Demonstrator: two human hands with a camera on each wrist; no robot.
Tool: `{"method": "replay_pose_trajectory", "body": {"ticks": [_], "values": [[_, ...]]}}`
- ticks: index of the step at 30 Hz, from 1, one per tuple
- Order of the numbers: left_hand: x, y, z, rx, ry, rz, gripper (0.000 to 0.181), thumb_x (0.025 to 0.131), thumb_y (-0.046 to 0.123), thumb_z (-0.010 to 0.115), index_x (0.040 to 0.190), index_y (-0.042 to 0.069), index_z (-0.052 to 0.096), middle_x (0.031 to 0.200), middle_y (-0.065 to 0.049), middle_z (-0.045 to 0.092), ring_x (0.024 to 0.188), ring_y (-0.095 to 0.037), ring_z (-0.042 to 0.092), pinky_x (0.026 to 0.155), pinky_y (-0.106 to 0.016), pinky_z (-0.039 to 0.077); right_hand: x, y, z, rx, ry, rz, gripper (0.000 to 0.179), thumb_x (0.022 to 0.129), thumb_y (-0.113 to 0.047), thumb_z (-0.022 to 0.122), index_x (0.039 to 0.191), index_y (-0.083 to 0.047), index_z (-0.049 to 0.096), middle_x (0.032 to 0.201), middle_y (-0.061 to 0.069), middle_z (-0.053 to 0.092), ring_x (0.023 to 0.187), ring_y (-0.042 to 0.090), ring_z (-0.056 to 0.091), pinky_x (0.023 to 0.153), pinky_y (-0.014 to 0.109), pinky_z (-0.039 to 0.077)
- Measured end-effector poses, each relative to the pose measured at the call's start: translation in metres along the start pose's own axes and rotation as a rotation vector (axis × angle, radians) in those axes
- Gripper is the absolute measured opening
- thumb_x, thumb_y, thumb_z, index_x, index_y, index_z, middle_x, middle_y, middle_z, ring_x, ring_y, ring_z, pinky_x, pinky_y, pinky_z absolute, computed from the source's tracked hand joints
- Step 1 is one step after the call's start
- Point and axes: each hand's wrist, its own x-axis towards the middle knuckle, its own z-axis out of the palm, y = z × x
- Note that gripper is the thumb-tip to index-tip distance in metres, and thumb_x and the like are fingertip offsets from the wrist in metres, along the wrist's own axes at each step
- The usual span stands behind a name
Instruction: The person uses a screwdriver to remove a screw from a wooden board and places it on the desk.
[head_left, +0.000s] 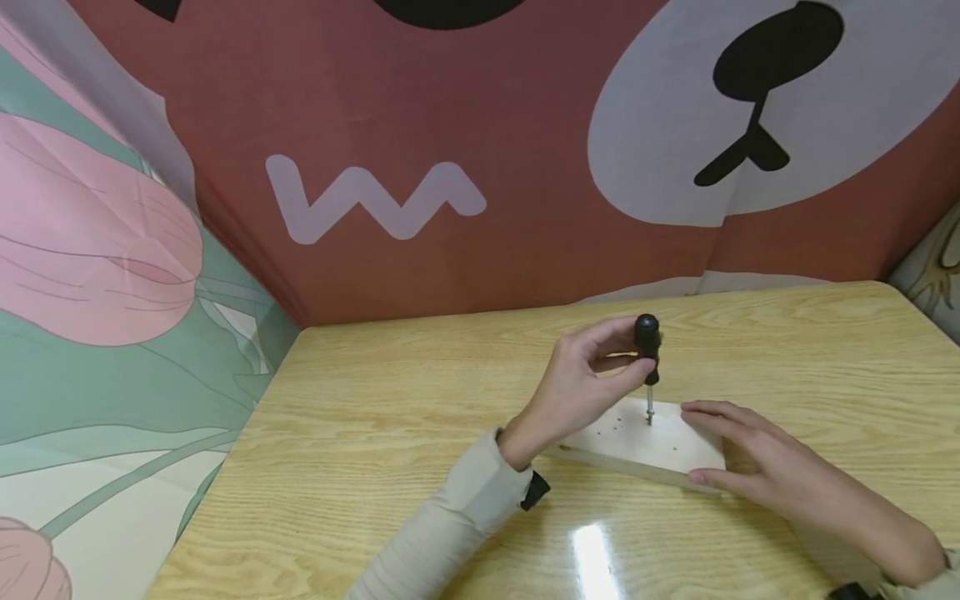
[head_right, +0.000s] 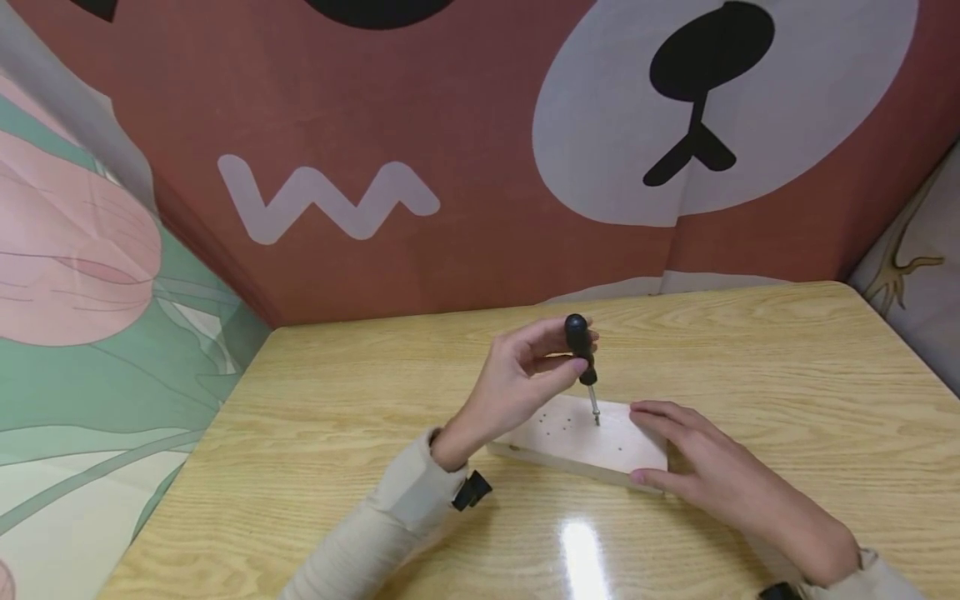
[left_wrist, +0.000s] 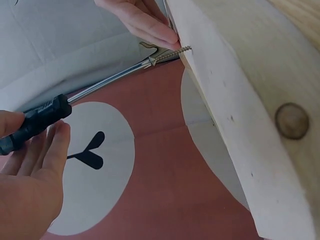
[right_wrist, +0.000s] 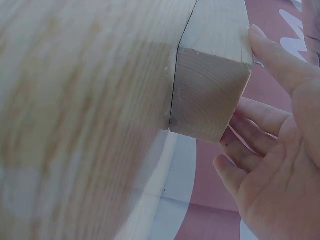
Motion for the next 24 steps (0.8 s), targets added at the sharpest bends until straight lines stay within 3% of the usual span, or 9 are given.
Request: {"method": "replay_pose_trajectory", "body": {"ticks": [7, 13, 19, 24], "values": [[0.0005, -0.0003, 0.0021, 0.018, 0.002, 0.019, 0.041, 0.09, -0.001, 0.069, 0.13, -0.003, 0.059, 0.114, -0.025, 0.069, 0.101, -0.029, 0.072, 0.088, -0.021, 0.059, -0.0007, -0.0002, -0.0001, 0.018, -0.015, 0.001, 0.069, 0.081, -0.041, 0.08, 0.137, -0.007, 0.058, 0.138, 0.013, 0.056, 0.124, 0.036, 0.053, 0.089, 0.059, 0.051], [-0.0001, -0.0033, 0.0037, 0.073, 0.04, 0.081, 0.039, 0.086, 0.0, 0.074, 0.123, -0.002, 0.062, 0.109, -0.022, 0.072, 0.095, -0.024, 0.074, 0.084, -0.021, 0.06, -0.0012, -0.001, -0.0002, 0.04, -0.013, -0.008, 0.069, 0.081, -0.039, 0.081, 0.137, -0.006, 0.057, 0.138, 0.015, 0.056, 0.123, 0.039, 0.054, 0.087, 0.061, 0.051], [-0.0039, -0.007, 0.0041, 0.158, 0.061, 0.163, 0.036, 0.093, 0.003, 0.067, 0.127, -0.003, 0.061, 0.109, -0.021, 0.072, 0.099, -0.022, 0.073, 0.088, -0.019, 0.058, -0.0016, -0.0015, -0.0004, 0.022, -0.01, -0.006, 0.069, 0.082, -0.042, 0.079, 0.137, -0.007, 0.057, 0.139, 0.012, 0.055, 0.125, 0.036, 0.052, 0.089, 0.059, 0.051], [-0.0054, -0.0073, 0.0021, 0.147, 0.023, 0.167, 0.039, 0.094, -0.002, 0.06, 0.134, -0.004, 0.056, 0.119, -0.023, 0.07, 0.107, -0.023, 0.071, 0.091, -0.02, 0.057, -0.0017, -0.0016, 0.001, -0.015, 0.015, -0.018, 0.069, 0.08, -0.043, 0.08, 0.136, -0.009, 0.059, 0.137, 0.009, 0.057, 0.123, 0.032, 0.054, 0.088, 0.052, 0.052]]}}
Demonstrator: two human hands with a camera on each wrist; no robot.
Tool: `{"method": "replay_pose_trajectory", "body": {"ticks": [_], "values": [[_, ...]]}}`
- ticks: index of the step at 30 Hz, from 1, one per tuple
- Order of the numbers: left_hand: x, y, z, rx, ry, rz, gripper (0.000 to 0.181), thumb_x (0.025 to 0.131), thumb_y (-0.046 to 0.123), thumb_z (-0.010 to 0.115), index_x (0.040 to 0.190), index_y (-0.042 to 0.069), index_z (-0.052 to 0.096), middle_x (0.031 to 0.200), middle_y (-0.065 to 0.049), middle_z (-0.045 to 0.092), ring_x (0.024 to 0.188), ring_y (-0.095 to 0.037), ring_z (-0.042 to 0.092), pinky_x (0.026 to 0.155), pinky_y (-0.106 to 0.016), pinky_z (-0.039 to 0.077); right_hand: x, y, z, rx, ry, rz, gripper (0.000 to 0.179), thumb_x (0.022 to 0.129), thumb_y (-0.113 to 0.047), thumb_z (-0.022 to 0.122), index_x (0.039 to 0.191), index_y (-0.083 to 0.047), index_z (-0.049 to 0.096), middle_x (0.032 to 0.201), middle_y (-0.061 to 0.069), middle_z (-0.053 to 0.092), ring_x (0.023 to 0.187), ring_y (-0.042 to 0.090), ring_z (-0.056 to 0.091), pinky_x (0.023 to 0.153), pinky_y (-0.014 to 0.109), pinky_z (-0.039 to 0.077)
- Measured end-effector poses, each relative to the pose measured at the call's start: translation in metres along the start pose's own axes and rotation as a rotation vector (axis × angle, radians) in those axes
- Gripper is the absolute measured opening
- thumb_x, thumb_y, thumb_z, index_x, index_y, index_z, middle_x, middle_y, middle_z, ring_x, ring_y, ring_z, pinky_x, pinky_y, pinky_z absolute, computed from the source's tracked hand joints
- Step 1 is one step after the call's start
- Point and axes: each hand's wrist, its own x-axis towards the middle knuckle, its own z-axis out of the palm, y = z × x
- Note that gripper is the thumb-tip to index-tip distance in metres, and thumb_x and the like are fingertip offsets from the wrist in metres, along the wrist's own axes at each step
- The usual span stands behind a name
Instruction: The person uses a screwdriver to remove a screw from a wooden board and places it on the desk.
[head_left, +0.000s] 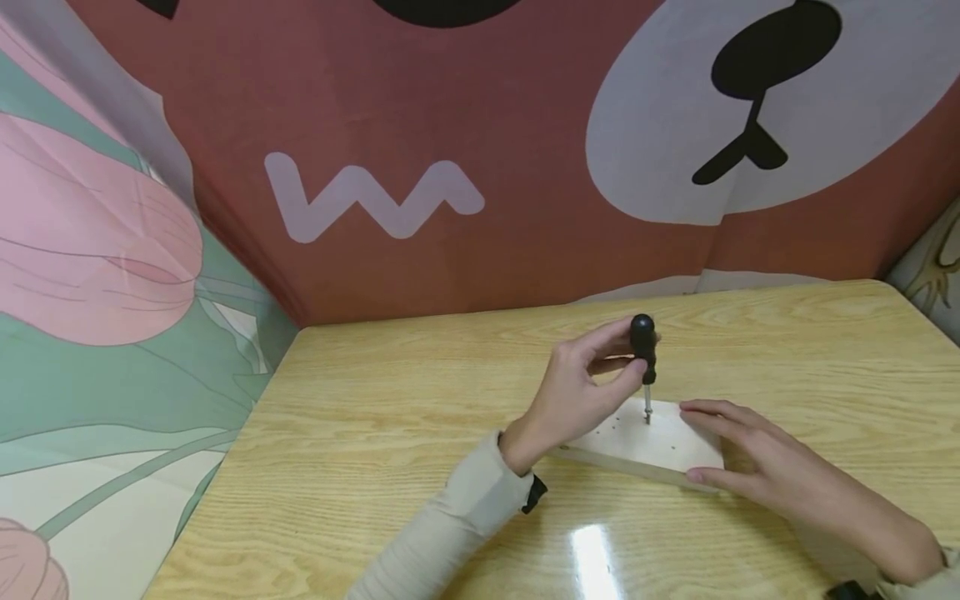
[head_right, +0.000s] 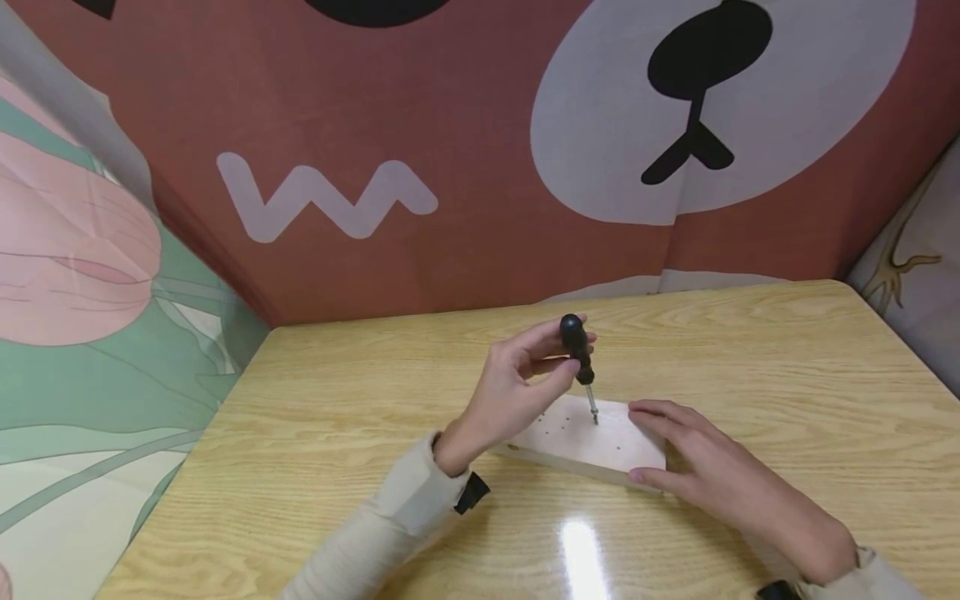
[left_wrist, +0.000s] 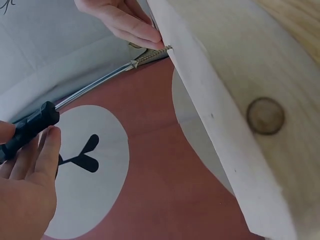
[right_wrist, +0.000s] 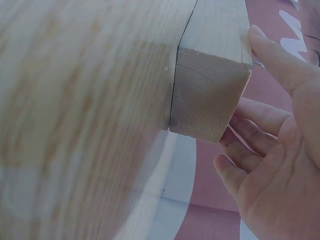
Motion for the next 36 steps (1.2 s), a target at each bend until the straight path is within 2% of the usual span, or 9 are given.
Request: {"method": "replay_pose_trajectory", "body": {"ticks": [5, 10, 17, 25, 32, 36], "values": [[0.0004, -0.0002, -0.0005, -0.026, -0.021, -0.01, 0.04, 0.094, -0.001, 0.062, 0.134, -0.004, 0.055, 0.118, -0.023, 0.07, 0.105, -0.024, 0.072, 0.09, -0.021, 0.058, 0.0003, 0.0012, -0.0002, 0.002, 0.004, -0.013, 0.07, 0.079, -0.04, 0.082, 0.137, -0.008, 0.058, 0.137, 0.011, 0.057, 0.123, 0.034, 0.054, 0.087, 0.052, 0.051], [0.0022, 0.0003, 0.0002, -0.047, -0.006, -0.015, 0.04, 0.09, 0.0, 0.07, 0.129, -0.003, 0.059, 0.113, -0.022, 0.071, 0.1, -0.023, 0.073, 0.088, -0.022, 0.059, 0.0012, 0.0011, -0.0011, 0.015, -0.015, -0.004, 0.07, 0.08, -0.039, 0.081, 0.137, -0.007, 0.058, 0.138, 0.013, 0.056, 0.124, 0.037, 0.054, 0.088, 0.058, 0.05], [0.0013, -0.0012, 0.0, -0.038, 0.006, -0.005, 0.038, 0.094, 0.0, 0.065, 0.13, -0.004, 0.059, 0.114, -0.023, 0.071, 0.103, -0.024, 0.073, 0.089, -0.022, 0.059, 0.0012, 0.0001, -0.0013, 0.002, -0.003, -0.013, 0.07, 0.079, -0.039, 0.082, 0.136, -0.006, 0.059, 0.137, 0.013, 0.057, 0.123, 0.036, 0.054, 0.087, 0.055, 0.05], [0.0011, -0.001, -0.0018, -0.053, 0.004, -0.033, 0.041, 0.093, -0.001, 0.066, 0.132, -0.002, 0.058, 0.114, -0.023, 0.07, 0.103, -0.025, 0.072, 0.088, -0.022, 0.059, 0.0014, 0.0008, -0.0016, 0.028, -0.02, 0.001, 0.071, 0.079, -0.039, 0.082, 0.137, -0.005, 0.057, 0.138, 0.016, 0.056, 0.124, 0.04, 0.053, 0.088, 0.062, 0.05], [0.0023, -0.0036, 0.0004, 0.003, 0.05, 0.016, 0.036, 0.091, 0.002, 0.069, 0.126, -0.002, 0.062, 0.108, -0.02, 0.073, 0.095, -0.021, 0.074, 0.085, -0.022, 0.06, 0.0017, 0.0008, -0.0022, 0.047, -0.036, 0.011, 0.071, 0.08, -0.039, 0.081, 0.137, -0.004, 0.057, 0.139, 0.017, 0.055, 0.124, 0.042, 0.052, 0.089, 0.064, 0.05], [0.0023, -0.003, 0.0009, -0.023, 0.059, 0.027, 0.032, 0.094, 0.001, 0.066, 0.124, -0.005, 0.062, 0.11, -0.022, 0.072, 0.099, -0.022, 0.074, 0.087, -0.023, 0.06, 0.0016, 0.0007, -0.0022, 0.039, -0.033, 0.011, 0.071, 0.08, -0.04, 0.081, 0.137, -0.005, 0.057, 0.138, 0.016, 0.056, 0.124, 0.041, 0.053, 0.089, 0.063, 0.05]]}}
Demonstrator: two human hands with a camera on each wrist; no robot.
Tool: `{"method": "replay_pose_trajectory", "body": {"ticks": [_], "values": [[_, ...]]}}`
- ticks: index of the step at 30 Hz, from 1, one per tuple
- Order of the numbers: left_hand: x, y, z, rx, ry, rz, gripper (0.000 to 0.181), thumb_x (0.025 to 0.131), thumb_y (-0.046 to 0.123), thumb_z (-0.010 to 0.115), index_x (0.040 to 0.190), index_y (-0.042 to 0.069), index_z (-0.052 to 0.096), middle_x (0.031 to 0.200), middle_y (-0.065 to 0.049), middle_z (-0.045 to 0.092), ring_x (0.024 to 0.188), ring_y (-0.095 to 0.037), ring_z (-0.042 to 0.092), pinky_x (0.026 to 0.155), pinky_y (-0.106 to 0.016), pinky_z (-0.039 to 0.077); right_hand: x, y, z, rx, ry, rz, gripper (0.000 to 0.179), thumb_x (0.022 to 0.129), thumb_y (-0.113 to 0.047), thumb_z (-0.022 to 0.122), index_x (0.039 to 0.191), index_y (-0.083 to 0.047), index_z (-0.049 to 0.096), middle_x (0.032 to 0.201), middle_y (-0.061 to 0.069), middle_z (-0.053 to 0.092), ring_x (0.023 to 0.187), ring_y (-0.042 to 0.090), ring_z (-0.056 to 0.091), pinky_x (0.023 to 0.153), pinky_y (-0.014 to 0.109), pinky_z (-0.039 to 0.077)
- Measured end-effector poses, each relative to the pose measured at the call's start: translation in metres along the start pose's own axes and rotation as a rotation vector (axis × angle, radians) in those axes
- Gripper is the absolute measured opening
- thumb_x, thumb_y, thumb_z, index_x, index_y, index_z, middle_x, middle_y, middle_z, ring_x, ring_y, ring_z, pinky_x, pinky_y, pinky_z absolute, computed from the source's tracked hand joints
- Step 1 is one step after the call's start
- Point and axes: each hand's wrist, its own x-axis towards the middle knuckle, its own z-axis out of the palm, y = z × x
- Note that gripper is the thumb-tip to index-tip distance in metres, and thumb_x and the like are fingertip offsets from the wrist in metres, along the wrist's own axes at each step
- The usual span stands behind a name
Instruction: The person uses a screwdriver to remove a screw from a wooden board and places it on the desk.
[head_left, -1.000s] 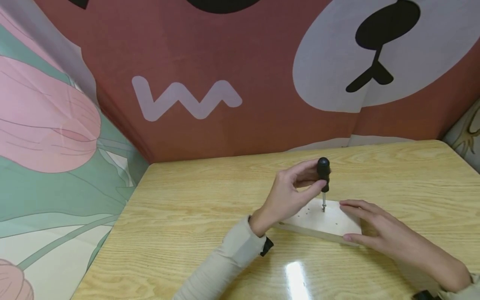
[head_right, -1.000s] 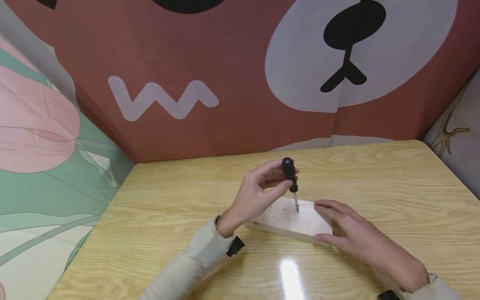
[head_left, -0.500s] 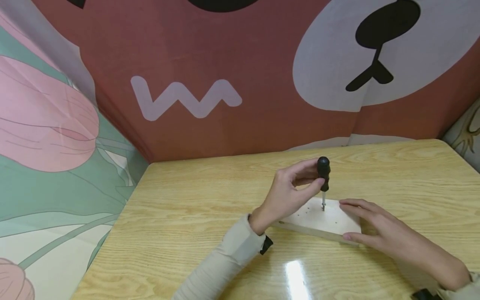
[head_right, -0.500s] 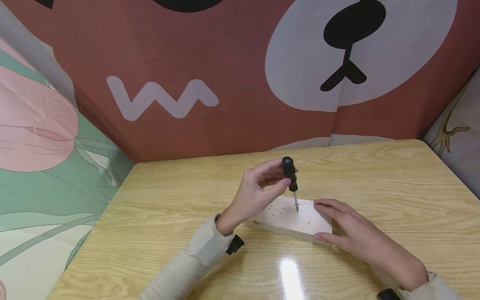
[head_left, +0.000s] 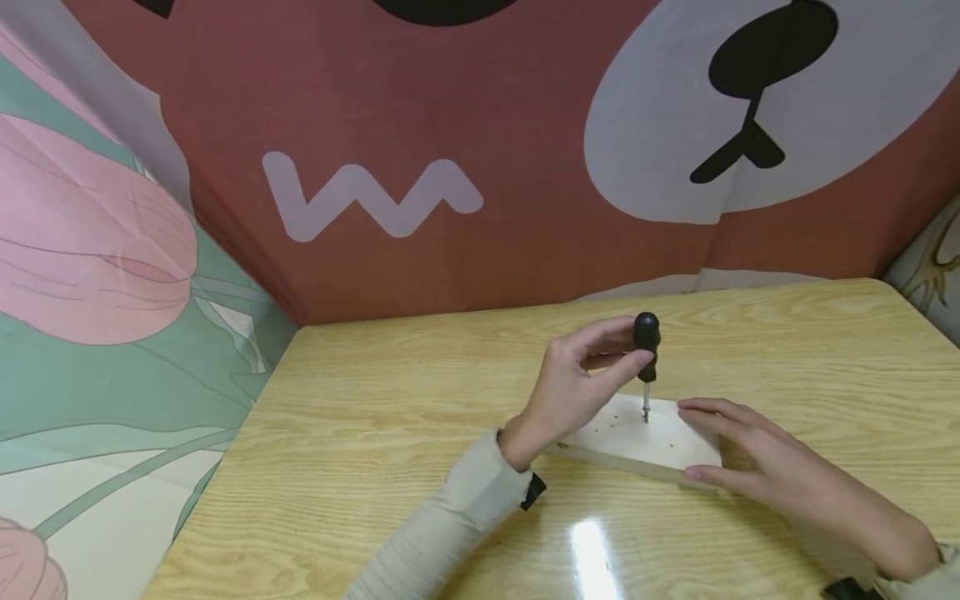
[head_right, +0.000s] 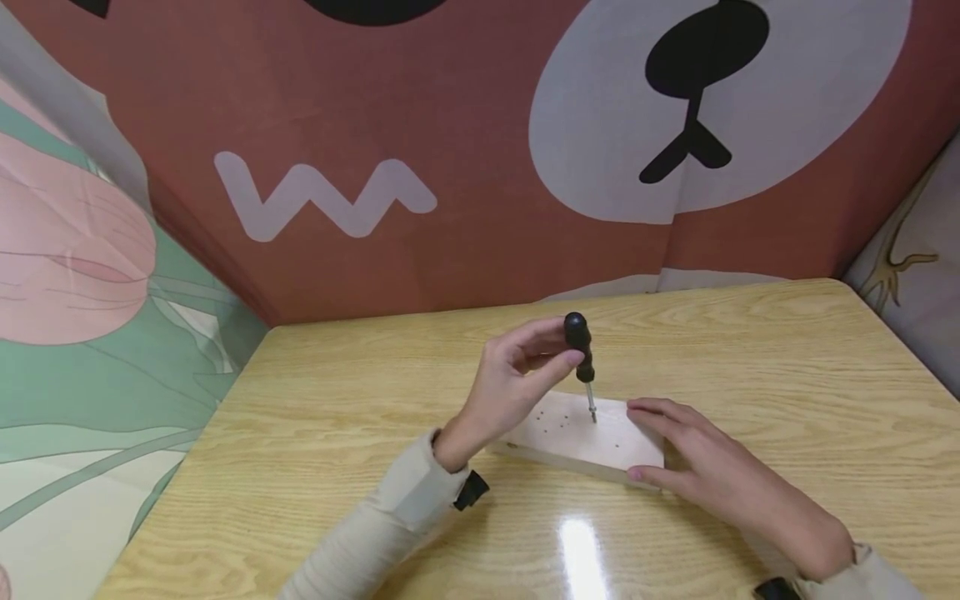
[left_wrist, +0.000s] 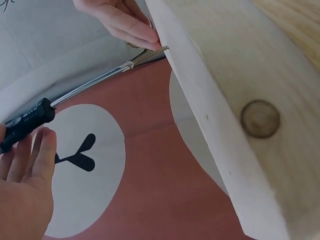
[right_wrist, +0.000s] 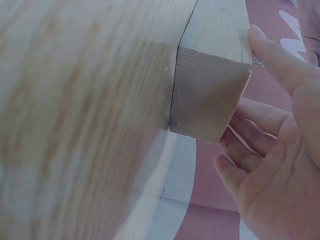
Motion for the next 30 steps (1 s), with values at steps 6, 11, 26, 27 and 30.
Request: {"method": "replay_pose_trajectory", "body": {"ticks": [6, 11, 26, 27, 30], "values": [[0.0009, 0.0016, -0.0006, -0.051, -0.021, 0.014, 0.034, 0.094, -0.002, 0.064, 0.127, -0.009, 0.059, 0.115, -0.027, 0.07, 0.102, -0.028, 0.073, 0.086, -0.024, 0.06, 0.0004, -0.0004, 0.0, -0.007, -0.001, -0.005, 0.071, 0.08, -0.04, 0.081, 0.136, -0.004, 0.058, 0.138, 0.016, 0.056, 0.124, 0.04, 0.053, 0.089, 0.062, 0.05], [0.0012, 0.001, 0.0, -0.024, 0.002, 0.01, 0.036, 0.091, -0.002, 0.067, 0.126, -0.007, 0.059, 0.112, -0.026, 0.071, 0.098, -0.027, 0.074, 0.084, -0.024, 0.061, 0.0004, -0.0003, 0.0, -0.012, -0.001, -0.01, 0.071, 0.08, -0.04, 0.08, 0.137, -0.004, 0.058, 0.139, 0.016, 0.056, 0.124, 0.04, 0.053, 0.089, 0.062, 0.05], [-0.0034, 0.0012, 0.0086, -0.039, 0.047, -0.038, 0.034, 0.097, 0.003, 0.061, 0.13, -0.004, 0.057, 0.119, -0.024, 0.067, 0.109, -0.027, 0.07, 0.088, -0.024, 0.06, -0.001, 0.0013, 0.0026, -0.024, 0.03, -0.021, 0.071, 0.078, -0.039, 0.082, 0.136, -0.006, 0.058, 0.137, 0.013, 0.057, 0.123, 0.037, 0.054, 0.087, 0.056, 0.051], [-0.0033, 0.0016, 0.008, -0.036, 0.037, -0.044, 0.035, 0.098, 0.003, 0.06, 0.132, -0.004, 0.056, 0.121, -0.024, 0.067, 0.111, -0.027, 0.069, 0.088, -0.023, 0.059, -0.0009, 0.0015, 0.003, -0.031, 0.036, -0.023, 0.071, 0.078, -0.039, 0.083, 0.136, -0.006, 0.059, 0.137, 0.013, 0.057, 0.123, 0.036, 0.054, 0.087, 0.053, 0.051], [-0.0026, 0.0035, 0.0054, -0.022, 0.012, -0.067, 0.04, 0.098, 0.002, 0.06, 0.136, -0.004, 0.053, 0.123, -0.025, 0.066, 0.111, -0.03, 0.069, 0.089, -0.02, 0.058, -0.0002, 0.0018, 0.0035, -0.046, 0.041, -0.021, 0.07, 0.078, -0.04, 0.083, 0.135, -0.007, 0.059, 0.137, 0.012, 0.057, 0.122, 0.034, 0.054, 0.088, 0.049, 0.051]]}}
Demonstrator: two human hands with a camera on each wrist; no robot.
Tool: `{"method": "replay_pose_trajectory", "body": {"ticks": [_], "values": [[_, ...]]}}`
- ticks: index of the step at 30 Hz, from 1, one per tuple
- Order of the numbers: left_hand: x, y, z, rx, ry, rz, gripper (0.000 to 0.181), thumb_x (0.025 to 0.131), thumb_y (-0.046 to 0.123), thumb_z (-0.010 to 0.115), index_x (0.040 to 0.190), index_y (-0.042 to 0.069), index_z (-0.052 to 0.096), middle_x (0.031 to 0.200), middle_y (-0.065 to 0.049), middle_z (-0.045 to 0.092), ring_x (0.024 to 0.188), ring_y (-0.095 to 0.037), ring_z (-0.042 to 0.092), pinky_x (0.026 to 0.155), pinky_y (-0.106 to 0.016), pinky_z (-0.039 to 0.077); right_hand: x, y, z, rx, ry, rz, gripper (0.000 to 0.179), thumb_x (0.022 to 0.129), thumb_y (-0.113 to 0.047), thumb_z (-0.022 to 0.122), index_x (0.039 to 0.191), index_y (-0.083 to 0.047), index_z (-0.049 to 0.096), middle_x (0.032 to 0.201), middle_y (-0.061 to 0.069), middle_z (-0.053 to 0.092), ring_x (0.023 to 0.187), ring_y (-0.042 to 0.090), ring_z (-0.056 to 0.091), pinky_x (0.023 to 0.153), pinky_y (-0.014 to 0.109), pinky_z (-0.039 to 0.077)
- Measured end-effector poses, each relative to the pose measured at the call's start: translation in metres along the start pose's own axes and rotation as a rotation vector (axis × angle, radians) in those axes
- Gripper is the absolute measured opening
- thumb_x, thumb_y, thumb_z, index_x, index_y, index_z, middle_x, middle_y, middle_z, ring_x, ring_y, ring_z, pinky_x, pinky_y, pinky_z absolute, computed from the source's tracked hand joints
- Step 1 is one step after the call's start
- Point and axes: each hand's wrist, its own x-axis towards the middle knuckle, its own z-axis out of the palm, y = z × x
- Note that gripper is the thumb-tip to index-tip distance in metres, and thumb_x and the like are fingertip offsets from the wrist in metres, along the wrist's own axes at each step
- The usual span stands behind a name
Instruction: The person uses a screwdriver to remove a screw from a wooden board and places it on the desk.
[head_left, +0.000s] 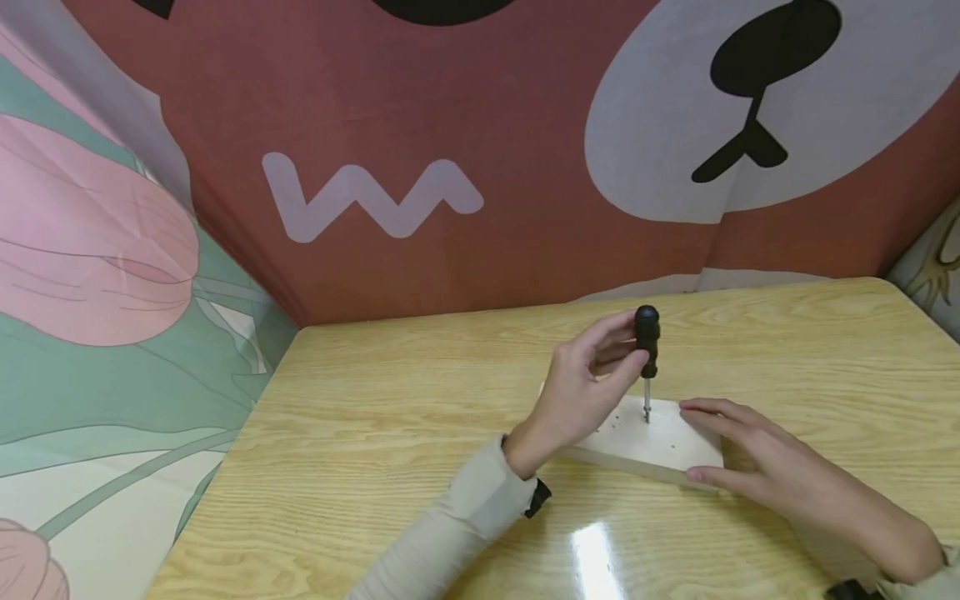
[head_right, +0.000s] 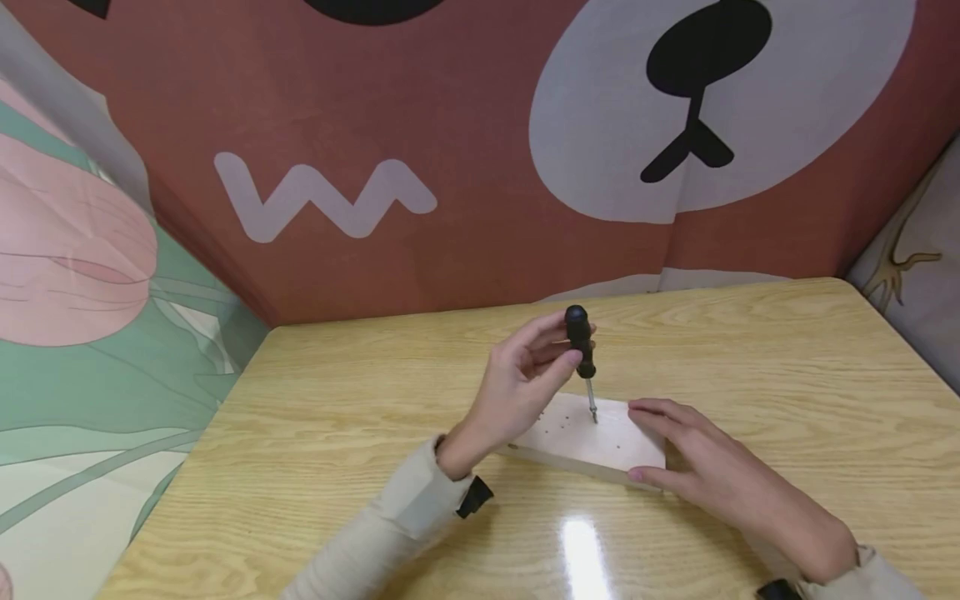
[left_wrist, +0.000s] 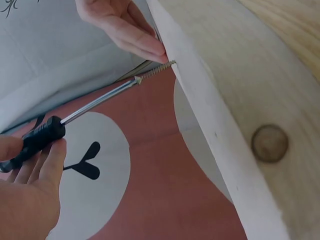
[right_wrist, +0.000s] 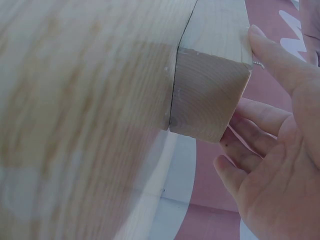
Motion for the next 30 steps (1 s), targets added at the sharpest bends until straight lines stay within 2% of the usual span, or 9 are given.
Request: {"method": "replay_pose_trajectory", "body": {"ticks": [6, 8, 12, 15, 17, 21, 24, 30], "values": [[0.0018, 0.0018, -0.0038, 0.02, -0.002, -0.008, 0.044, 0.094, 0.0, 0.065, 0.136, -0.004, 0.053, 0.12, -0.026, 0.068, 0.107, -0.031, 0.071, 0.087, -0.02, 0.059, 0.0003, 0.0012, 0.0002, -0.011, 0.007, 0.001, 0.071, 0.077, -0.041, 0.083, 0.135, -0.008, 0.06, 0.136, 0.011, 0.058, 0.121, 0.033, 0.055, 0.087, 0.052, 0.052], [0.0024, 0.0015, -0.0039, 0.005, 0.007, -0.009, 0.044, 0.092, 0.0, 0.067, 0.134, -0.004, 0.054, 0.118, -0.026, 0.069, 0.105, -0.031, 0.072, 0.086, -0.021, 0.059, -0.0002, 0.0018, 0.0005, -0.021, 0.023, -0.007, 0.07, 0.076, -0.041, 0.084, 0.134, -0.009, 0.06, 0.135, 0.01, 0.058, 0.12, 0.032, 0.055, 0.087, 0.047, 0.052], [0.0028, 0.0002, -0.0031, -0.011, 0.019, 0.008, 0.041, 0.092, 0.0, 0.067, 0.131, -0.005, 0.056, 0.115, -0.026, 0.069, 0.102, -0.03, 0.072, 0.085, -0.023, 0.06, -0.001, 0.0029, 0.0014, -0.033, 0.054, -0.029, 0.07, 0.074, -0.04, 0.086, 0.132, -0.01, 0.062, 0.134, 0.008, 0.059, 0.117, 0.03, 0.056, 0.088, 0.024, 0.048], [0.0023, 0.0004, -0.0033, -0.015, 0.026, 0.019, 0.038, 0.094, 0.0, 0.065, 0.131, -0.006, 0.057, 0.116, -0.026, 0.069, 0.103, -0.031, 0.072, 0.085, -0.024, 0.06, -0.0008, 0.0028, 0.0008, -0.023, 0.048, -0.031, 0.069, 0.075, -0.04, 0.085, 0.133, -0.009, 0.062, 0.134, 0.008, 0.059, 0.118, 0.03, 0.055, 0.089, 0.017, 0.044], [0.0019, 0.0008, -0.0041, -0.009, 0.027, 0.02, 0.038, 0.094, 0.0, 0.064, 0.131, -0.006, 0.057, 0.117, -0.026, 0.068, 0.103, -0.031, 0.072, 0.085, -0.024, 0.06, -0.0008, 0.0022, 0.0003, -0.017, 0.038, -0.024, 0.07, 0.075, -0.04, 0.085, 0.133, -0.009, 0.061, 0.135, 0.009, 0.059, 0.119, 0.03, 0.055, 0.089, 0.022, 0.047], [0.0024, 0.0018, -0.0061, -0.008, 0.01, 0.009, 0.041, 0.094, -0.001, 0.065, 0.133, -0.006, 0.056, 0.12, -0.026, 0.067, 0.105, -0.031, 0.072, 0.085, -0.024, 0.06, -0.0005, 0.0004, -0.0011, -0.009, 0.012, -0.007, 0.071, 0.077, -0.04, 0.083, 0.135, -0.008, 0.06, 0.136, 0.01, 0.058, 0.121, 0.032, 0.054, 0.087, 0.044, 0.052], [0.0027, 0.0019, -0.0071, -0.006, -0.007, -0.003, 0.042, 0.094, -0.002, 0.064, 0.135, -0.005, 0.054, 0.121, -0.026, 0.067, 0.106, -0.032, 0.071, 0.087, -0.023, 0.06, -0.0003, -0.0006, -0.0017, -0.001, -0.003, 0.001, 0.071, 0.077, -0.04, 0.083, 0.135, -0.007, 0.059, 0.136, 0.012, 0.057, 0.122, 0.034, 0.054, 0.087, 0.053, 0.051], [0.0028, 0.0024, -0.0069, -0.001, -0.011, -0.024, 0.043, 0.093, -0.001, 0.065, 0.135, -0.003, 0.055, 0.12, -0.024, 0.067, 0.106, -0.032, 0.07, 0.088, -0.022, 0.059, 0.0002, -0.0008, -0.0017, 0.006, -0.008, 0.0, 0.071, 0.078, -0.04, 0.083, 0.135, -0.006, 0.059, 0.136, 0.013, 0.057, 0.122, 0.035, 0.054, 0.087, 0.058, 0.051]]}}
